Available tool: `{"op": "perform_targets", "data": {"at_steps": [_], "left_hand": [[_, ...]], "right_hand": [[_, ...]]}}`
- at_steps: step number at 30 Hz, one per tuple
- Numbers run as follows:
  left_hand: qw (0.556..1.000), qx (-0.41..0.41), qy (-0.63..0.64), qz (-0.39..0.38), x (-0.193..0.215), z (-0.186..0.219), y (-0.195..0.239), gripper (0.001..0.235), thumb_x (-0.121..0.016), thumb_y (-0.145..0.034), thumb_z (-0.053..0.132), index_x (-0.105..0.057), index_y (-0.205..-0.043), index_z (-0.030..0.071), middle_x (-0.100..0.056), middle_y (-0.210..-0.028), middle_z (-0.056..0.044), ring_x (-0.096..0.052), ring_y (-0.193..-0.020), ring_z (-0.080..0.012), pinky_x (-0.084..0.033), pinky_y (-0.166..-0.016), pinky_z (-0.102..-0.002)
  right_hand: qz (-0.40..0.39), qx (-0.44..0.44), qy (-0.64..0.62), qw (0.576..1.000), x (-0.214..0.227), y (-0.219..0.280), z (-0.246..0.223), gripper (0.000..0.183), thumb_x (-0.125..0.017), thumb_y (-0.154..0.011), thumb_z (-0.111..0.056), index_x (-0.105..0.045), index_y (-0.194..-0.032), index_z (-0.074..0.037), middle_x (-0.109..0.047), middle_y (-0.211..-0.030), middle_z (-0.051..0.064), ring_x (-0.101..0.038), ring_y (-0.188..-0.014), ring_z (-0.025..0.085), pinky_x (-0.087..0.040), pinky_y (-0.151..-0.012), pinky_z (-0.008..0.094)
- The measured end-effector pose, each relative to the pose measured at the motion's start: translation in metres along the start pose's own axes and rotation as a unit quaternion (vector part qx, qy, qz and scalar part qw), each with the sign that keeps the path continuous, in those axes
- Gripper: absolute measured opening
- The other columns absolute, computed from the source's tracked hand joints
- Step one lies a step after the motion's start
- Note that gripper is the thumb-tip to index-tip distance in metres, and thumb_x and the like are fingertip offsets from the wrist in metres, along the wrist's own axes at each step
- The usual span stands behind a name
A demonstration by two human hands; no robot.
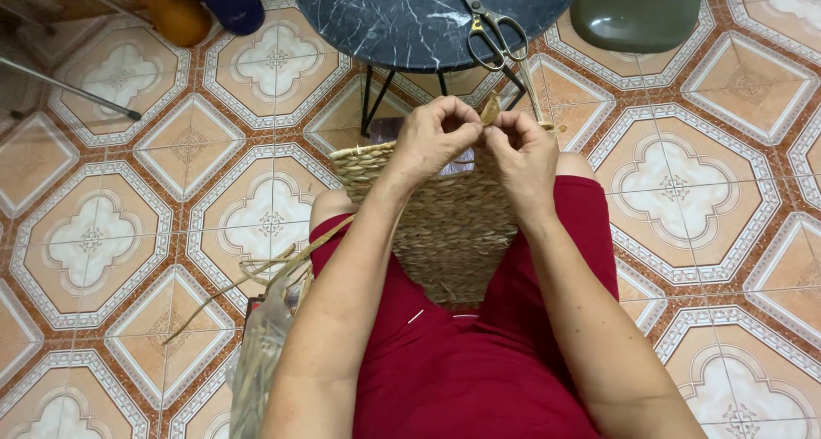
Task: Weaving and finishing a basket using dried plant fibers.
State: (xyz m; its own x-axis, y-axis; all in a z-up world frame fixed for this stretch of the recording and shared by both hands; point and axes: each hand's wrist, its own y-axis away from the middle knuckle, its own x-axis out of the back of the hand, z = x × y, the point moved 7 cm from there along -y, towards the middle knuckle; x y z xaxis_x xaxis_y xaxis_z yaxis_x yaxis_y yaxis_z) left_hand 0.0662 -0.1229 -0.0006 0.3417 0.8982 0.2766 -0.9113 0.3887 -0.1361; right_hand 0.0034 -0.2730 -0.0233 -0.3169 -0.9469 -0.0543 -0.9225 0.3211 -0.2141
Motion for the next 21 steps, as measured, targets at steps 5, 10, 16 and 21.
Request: {"op": "perform_targets", "data": {"at_steps": [5, 10, 16, 21], "left_hand": [[0.997, -0.066, -0.037, 0.022, -0.004, 0.003, 0.005, 0.012, -0.074, -0.088, 0.014, -0.072, -0.089, 0.002, -0.069, -0.091, -0.002, -0.067, -0.081, -0.0078, -0.055, -0.071, -0.026], [0.994, -0.063, 0.092, -0.020, -0.005, -0.013, -0.002, 0.010, -0.070, -0.091, 0.011, -0.069, -0.094, 0.002, -0.066, -0.091, 0.000, -0.065, -0.081, -0.0054, -0.055, -0.070, -0.023], [0.988, 0.005, 0.151, -0.024, -0.002, -0.018, -0.008, 0.011, -0.068, -0.096, 0.013, -0.066, -0.099, 0.002, -0.064, -0.086, 0.002, -0.056, -0.074, -0.0030, -0.048, -0.062, -0.021], [0.995, -0.007, 0.091, -0.039, -0.003, 0.004, -0.001, 0.015, -0.074, -0.089, 0.012, -0.068, -0.099, 0.002, -0.072, -0.090, 0.001, -0.070, -0.080, -0.0044, -0.060, -0.070, -0.022]], "right_hand": [[0.049, 0.004, 0.105, 0.993, 0.000, 0.001, 0.001, 0.007, -0.067, -0.096, -0.007, -0.067, -0.097, 0.000, -0.067, -0.079, 0.000, -0.062, -0.071, 0.006, -0.052, -0.063, 0.022], [0.033, 0.029, 0.066, 0.997, 0.000, -0.001, -0.003, 0.008, -0.063, -0.099, -0.009, -0.067, -0.098, -0.002, -0.068, -0.086, -0.003, -0.060, -0.076, 0.002, -0.051, -0.066, 0.020], [-0.002, 0.007, -0.037, 0.999, 0.002, -0.004, 0.006, 0.008, -0.061, -0.103, -0.008, -0.064, -0.103, 0.000, -0.066, -0.089, -0.002, -0.060, -0.078, 0.004, -0.051, -0.071, 0.020], [-0.026, -0.003, -0.064, 0.998, -0.003, 0.001, -0.006, 0.012, -0.066, -0.101, -0.008, -0.066, -0.110, -0.001, -0.070, -0.096, -0.002, -0.063, -0.083, 0.004, -0.054, -0.076, 0.020]]}}
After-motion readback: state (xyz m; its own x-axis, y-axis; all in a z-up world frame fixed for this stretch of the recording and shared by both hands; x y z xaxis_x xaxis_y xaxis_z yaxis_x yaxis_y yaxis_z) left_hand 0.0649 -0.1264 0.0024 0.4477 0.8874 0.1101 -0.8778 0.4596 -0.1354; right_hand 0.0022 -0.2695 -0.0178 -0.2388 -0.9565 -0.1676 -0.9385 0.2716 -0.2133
